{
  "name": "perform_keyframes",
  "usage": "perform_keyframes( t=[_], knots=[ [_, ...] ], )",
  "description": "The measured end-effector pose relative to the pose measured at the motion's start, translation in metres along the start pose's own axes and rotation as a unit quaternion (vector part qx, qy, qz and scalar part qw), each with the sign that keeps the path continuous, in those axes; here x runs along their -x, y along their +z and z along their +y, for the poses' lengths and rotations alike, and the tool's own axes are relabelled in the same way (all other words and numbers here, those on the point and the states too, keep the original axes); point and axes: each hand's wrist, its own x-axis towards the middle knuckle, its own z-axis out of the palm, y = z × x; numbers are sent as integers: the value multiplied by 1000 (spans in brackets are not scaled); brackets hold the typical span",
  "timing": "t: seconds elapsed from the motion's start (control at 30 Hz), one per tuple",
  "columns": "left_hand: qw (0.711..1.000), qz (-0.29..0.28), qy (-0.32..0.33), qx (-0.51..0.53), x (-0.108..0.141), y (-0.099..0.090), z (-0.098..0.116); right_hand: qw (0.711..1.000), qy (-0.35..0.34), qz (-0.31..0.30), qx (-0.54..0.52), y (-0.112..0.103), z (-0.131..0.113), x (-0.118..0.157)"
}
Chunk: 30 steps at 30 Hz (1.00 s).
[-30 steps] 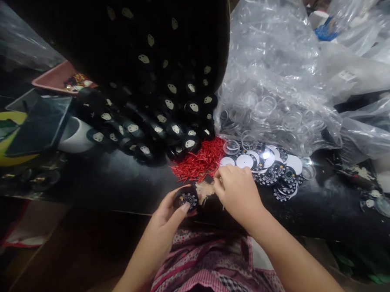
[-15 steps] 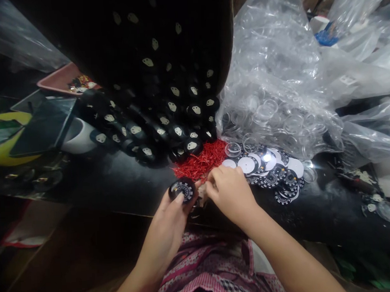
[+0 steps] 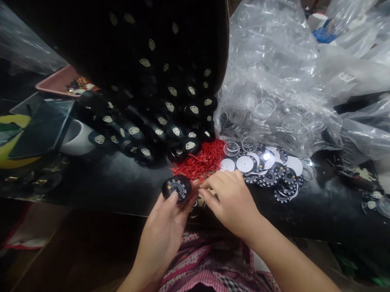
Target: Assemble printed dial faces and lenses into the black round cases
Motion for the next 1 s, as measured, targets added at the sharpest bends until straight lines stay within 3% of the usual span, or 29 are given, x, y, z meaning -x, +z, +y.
perform_keyframes(
  t=[0.23, 0.4, 0.53, 0.77, 1.0],
  knots=[
    [1000, -6, -13, -15, 1, -2, 3, 999, -42, 15, 9, -2, 0, 2],
    [995, 1, 14, -97, -7, -8, -3, 996, 7, 3, -93, -5, -10, 3],
    [980, -23, 22, -195, -9, -9, -12, 995, 51, -23, -80, -7, -19, 1],
    [972, -49, 50, -222, 0, -4, -7, 989, 100, -38, -99, -10, -22, 1],
    [964, -25, 72, -253, 4, -1, -4, 986, 119, -40, -109, -10, -22, 5]
  ],
)
